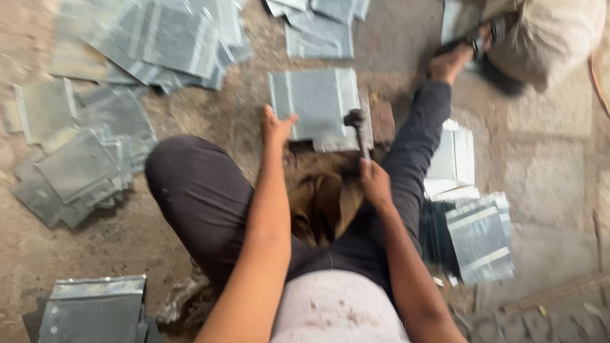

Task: The person flattens square metal sheets by placing them one by one on a small stone anvil and striking them with a hammer.

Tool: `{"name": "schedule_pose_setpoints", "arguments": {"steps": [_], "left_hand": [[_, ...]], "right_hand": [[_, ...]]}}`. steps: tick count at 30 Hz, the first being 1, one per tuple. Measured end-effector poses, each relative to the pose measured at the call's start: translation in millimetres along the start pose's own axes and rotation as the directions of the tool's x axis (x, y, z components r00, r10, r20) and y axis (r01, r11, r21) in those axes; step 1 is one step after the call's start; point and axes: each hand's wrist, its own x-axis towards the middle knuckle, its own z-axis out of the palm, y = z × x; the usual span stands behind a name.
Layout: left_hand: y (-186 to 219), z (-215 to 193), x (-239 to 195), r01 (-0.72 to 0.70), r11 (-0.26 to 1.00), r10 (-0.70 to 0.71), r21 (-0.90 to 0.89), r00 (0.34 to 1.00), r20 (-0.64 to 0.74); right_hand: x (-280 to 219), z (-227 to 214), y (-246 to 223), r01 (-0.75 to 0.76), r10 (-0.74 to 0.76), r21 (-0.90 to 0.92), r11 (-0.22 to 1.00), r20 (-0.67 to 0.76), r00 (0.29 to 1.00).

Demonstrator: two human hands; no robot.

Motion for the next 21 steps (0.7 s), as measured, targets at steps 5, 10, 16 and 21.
{"name": "schedule_pose_setpoints", "arguments": {"steps": [5,10,16,21], "left_hand": [[-6.3,4.9,-5.6,0.069,0.998,-0.068,-0.009,0.996,0.055],[19.4,-9.4,-7.4,0.179,0.983,-0.182,0.028,0.976,0.122],[11.7,-5.9,-5.5,0.119,0.993,-0.119,0.007,0.986,0.116],[-33.3,29.6,13.4,-0.217,0.972,0.211,-0.086,0.975,-0.068]], "right_hand": [[3.0,-62.4,-77.3,-0.141,0.107,0.417,0.898,0.102,0.989],[8.9,-63.4,-69.4,0.192,-0.105,0.599,0.777,-0.179,0.978],[32.1,0.6,4.2,0.049,-0.051,-0.027,0.998,-0.072,0.996],[40.8,-35.1,-47.1,-0.032,0.032,-0.008,0.999,0.030,0.999]]}}
